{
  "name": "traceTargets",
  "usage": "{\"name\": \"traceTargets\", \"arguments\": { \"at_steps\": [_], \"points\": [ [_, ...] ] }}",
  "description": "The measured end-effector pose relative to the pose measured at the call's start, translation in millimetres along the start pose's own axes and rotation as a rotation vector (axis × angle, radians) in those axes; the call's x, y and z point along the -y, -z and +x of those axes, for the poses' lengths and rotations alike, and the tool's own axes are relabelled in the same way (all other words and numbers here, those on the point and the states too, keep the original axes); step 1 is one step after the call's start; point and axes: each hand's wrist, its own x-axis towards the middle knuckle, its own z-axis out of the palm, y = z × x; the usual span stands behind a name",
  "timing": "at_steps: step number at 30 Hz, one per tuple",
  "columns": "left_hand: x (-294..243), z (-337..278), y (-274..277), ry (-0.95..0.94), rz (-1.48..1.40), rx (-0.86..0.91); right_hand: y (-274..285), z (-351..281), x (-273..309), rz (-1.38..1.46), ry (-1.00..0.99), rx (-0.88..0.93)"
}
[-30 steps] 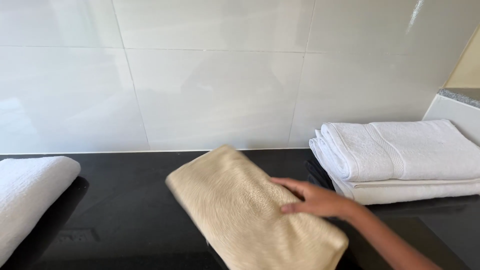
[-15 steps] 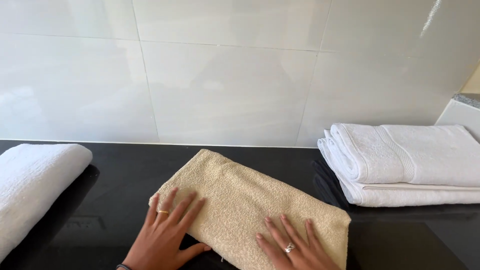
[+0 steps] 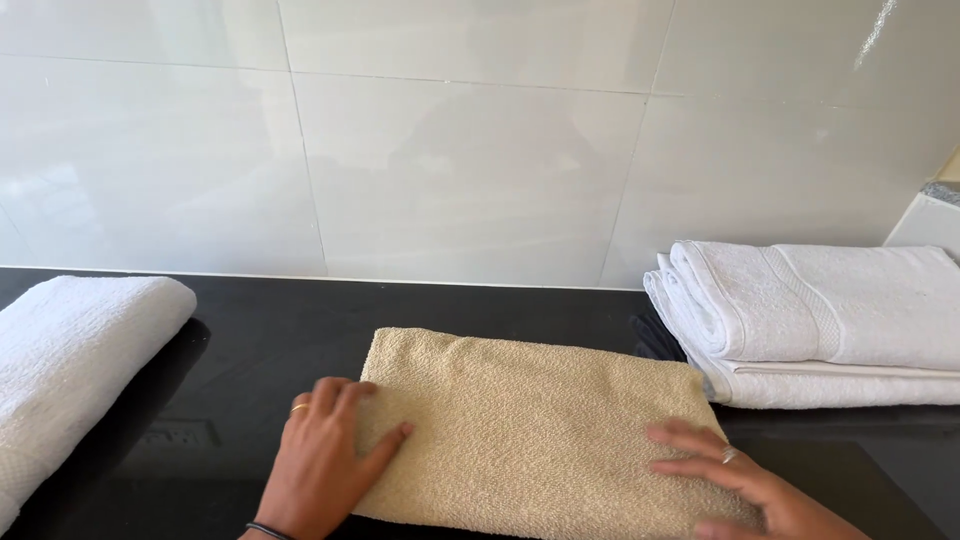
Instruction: The person folds a stack of white towels and a beige towel on a black countertop. They smooth the fabric and align the edges before stacking the folded beige towel on top of the white ones. The person then unfolds a large white towel and begins folding it into a smaller rectangle.
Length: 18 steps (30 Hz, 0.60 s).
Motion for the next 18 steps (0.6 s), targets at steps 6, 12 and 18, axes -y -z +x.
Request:
{"name": "traceTargets", "arguments": {
  "at_steps": [6,12,18],
  "points": [
    [-1,19,7,0.535,-0.437,0.228,4,-6,-43,0.881,-0.733,-0.416],
    [52,15,1,0.386,-0.878,0.434,16,-9,-67,1.223,-0.955,-0.432],
    [86,15,-55,-0.131,-0.81,0.229,19,-21,-74,1.219,-0.813,-0.224]
  ]
}}
